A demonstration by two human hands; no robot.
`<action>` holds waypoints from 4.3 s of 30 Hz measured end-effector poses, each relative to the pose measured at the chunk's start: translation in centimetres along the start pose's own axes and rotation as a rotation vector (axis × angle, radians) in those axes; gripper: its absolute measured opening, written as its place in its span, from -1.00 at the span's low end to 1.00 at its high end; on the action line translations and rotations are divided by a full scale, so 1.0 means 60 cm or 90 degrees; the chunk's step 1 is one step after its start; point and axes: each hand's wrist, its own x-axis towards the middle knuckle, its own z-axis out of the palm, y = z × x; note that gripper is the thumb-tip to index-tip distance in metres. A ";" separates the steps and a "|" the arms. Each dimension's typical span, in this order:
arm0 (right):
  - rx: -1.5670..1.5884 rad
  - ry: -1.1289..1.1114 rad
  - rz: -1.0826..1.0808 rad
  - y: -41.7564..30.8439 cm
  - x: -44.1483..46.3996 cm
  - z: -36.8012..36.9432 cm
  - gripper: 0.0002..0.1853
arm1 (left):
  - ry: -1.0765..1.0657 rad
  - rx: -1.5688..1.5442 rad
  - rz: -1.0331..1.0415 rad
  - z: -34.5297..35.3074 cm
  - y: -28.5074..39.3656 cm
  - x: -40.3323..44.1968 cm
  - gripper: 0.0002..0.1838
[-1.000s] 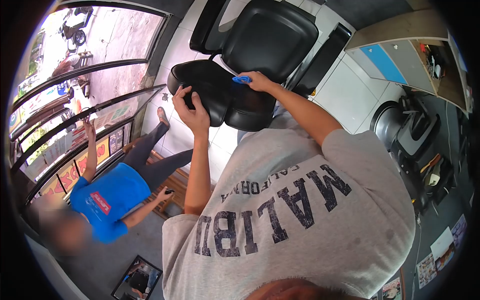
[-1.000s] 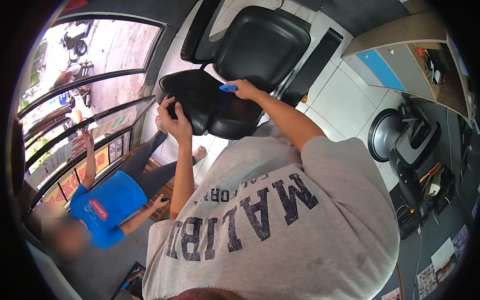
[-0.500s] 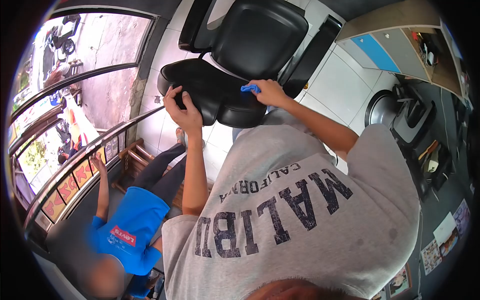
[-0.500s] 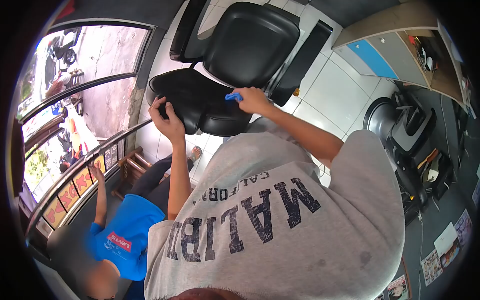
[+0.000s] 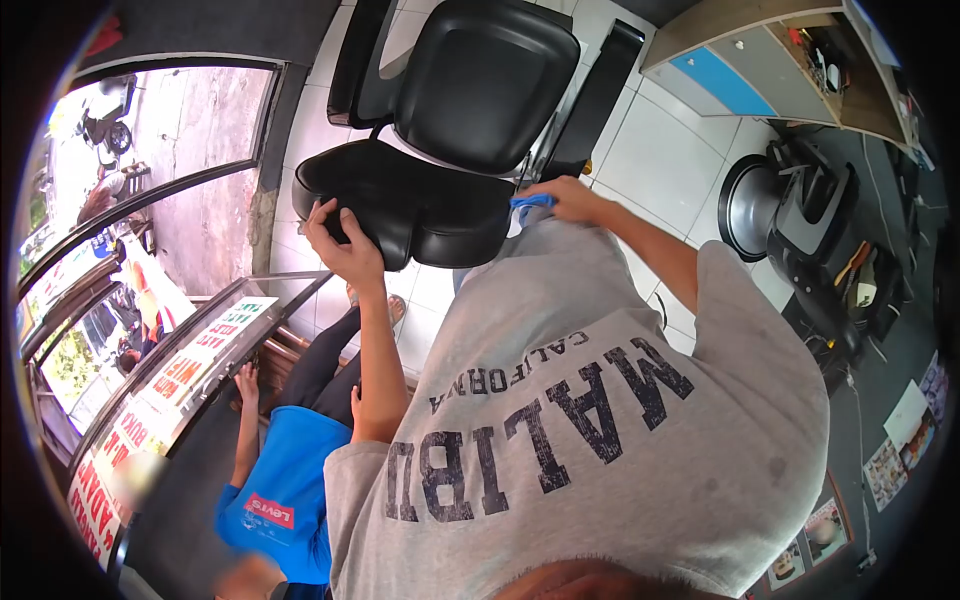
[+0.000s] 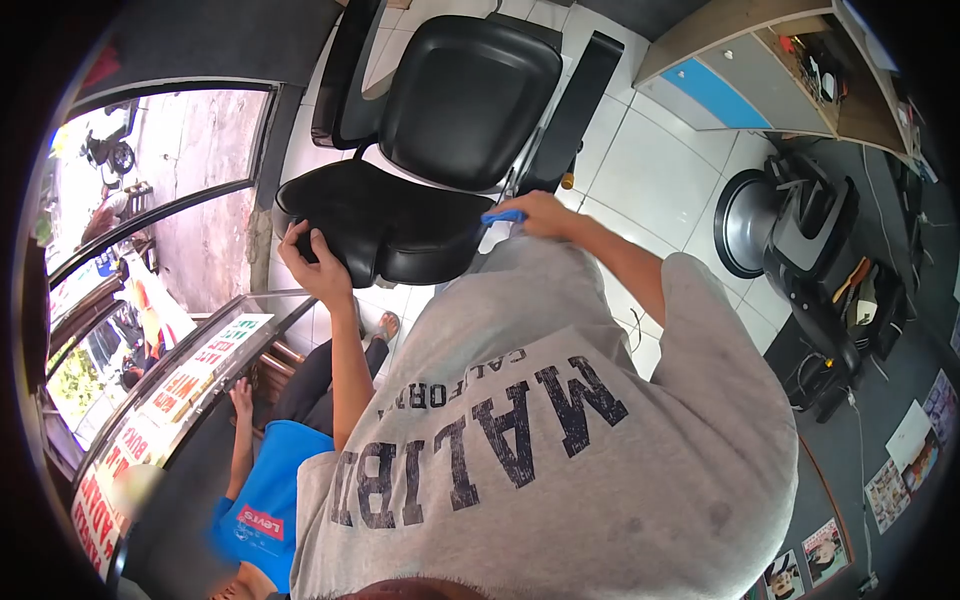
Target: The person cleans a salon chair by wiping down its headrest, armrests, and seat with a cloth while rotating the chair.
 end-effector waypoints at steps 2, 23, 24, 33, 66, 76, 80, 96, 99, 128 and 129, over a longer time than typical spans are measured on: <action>0.119 0.160 0.120 0.097 -0.008 0.012 -0.54 | -0.002 -0.010 -0.001 0.001 -0.005 0.002 -0.80; -0.412 0.414 0.163 0.123 0.014 0.011 -0.54 | 0.010 -0.016 -0.006 -0.002 -0.003 -0.007 -0.80; -0.385 0.401 0.069 0.112 -0.006 0.039 -0.56 | 0.011 -0.019 -0.001 -0.002 -0.002 -0.006 -0.81; -0.458 0.388 0.181 0.149 0.018 -0.166 -0.63 | 0.011 -0.019 0.015 -0.001 -0.008 -0.008 -0.81; -0.067 0.141 0.165 0.057 -0.214 0.190 -0.49 | 0.045 -0.030 -0.007 0.042 0.072 -0.429 -0.38; 0.350 0.055 0.137 -0.124 -0.254 0.140 -0.56 | -0.299 -0.528 -0.407 0.115 0.139 -0.618 -0.61; 0.281 0.098 0.138 -0.091 -0.231 0.144 -0.34 | -0.215 -0.410 -0.355 0.136 0.128 -0.590 -0.69; 0.847 0.059 0.190 0.035 -0.311 -0.134 -0.25 | -0.402 -0.297 -0.069 0.328 0.450 -0.463 -0.45; 0.920 0.180 0.171 0.094 -0.326 -0.178 -0.38 | -0.367 -0.364 -0.093 0.346 0.472 -0.454 -0.50; -0.342 0.404 0.298 0.253 0.005 -0.438 -0.34 | 0.285 0.391 -0.132 0.105 0.091 -0.123 -0.48; -0.347 0.424 0.265 0.275 0.019 -0.429 -0.32 | 0.278 0.390 -0.158 0.105 0.107 -0.120 -0.51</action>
